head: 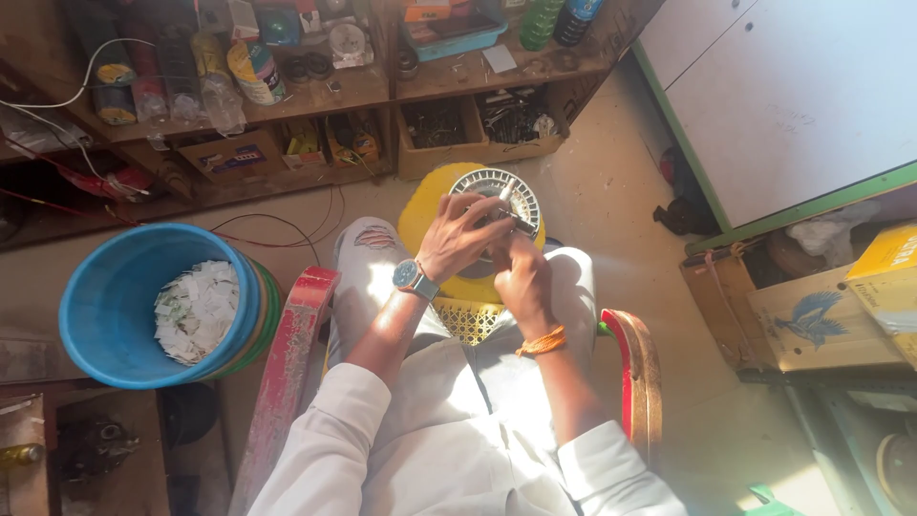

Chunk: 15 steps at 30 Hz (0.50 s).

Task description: The person sits on a chair and works on a small electric motor armature resting on their lap, fitting and pressing copper wire coil ends around the armature's commutator by hand, turning the armature to reach different sides while continuing to adjust the windings.

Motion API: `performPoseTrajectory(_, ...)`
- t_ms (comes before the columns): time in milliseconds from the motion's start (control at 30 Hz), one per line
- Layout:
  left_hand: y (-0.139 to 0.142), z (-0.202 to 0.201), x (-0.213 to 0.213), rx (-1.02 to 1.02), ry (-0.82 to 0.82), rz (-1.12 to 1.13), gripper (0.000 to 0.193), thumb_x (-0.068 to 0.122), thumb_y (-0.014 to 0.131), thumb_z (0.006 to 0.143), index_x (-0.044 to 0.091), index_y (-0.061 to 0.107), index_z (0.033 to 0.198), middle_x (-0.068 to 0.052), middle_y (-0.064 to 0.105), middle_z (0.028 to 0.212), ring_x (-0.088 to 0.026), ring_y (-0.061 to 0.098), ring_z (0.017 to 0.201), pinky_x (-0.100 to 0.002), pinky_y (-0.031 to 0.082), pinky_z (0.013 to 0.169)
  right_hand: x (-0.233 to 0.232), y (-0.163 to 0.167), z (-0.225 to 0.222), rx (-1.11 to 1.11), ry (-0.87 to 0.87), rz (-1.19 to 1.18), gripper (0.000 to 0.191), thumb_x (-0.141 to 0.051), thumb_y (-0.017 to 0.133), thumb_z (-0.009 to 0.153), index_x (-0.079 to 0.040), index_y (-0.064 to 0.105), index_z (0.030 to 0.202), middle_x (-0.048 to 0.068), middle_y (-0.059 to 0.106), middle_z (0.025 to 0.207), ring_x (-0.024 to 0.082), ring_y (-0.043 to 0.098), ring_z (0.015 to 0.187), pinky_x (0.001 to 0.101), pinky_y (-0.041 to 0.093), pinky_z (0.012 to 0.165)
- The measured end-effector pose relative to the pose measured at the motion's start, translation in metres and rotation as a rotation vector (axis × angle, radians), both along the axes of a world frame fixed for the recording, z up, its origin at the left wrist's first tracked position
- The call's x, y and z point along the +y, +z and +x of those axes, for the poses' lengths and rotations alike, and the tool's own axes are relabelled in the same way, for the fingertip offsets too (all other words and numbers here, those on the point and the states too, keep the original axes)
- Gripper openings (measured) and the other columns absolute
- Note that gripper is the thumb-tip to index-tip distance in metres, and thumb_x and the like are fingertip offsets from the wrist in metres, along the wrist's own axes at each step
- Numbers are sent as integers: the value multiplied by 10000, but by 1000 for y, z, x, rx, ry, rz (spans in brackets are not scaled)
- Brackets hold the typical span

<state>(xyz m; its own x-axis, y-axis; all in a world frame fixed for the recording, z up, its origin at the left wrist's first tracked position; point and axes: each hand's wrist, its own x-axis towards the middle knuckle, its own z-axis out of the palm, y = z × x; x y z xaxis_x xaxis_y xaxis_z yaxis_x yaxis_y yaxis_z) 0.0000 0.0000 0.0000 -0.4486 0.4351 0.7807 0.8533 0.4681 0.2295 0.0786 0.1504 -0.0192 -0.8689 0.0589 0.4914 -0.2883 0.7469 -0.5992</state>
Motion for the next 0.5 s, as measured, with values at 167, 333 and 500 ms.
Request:
performPoseTrajectory(167,-21,11,-5,41,8,82,344,182,816,707,254,732,1032,56,655,1227,-193,554,1082,-384,449,951,-7,24,21,-102,57,-56,109,20,700,878,-23,696,978,112,693,884,257,681,732,341,518,650)
performPoseTrajectory(333,-22,18,27,-347,-9,574,183,99,808,896,125,653,990,6,675,1069,-181,672,915,-305,547,781,21,65,4,-82,54,-64,42,-20,703,923,-24,701,964,90,677,878,195,653,706,306,508,640)
performPoseTrajectory(500,-19,14,39,-679,109,784,119,61,777,886,35,660,891,-56,663,910,-127,562,606,-284,454,557,22,75,-69,-124,50,63,106,-88,775,923,-2,718,942,123,666,802,208,593,638,337,473,615)
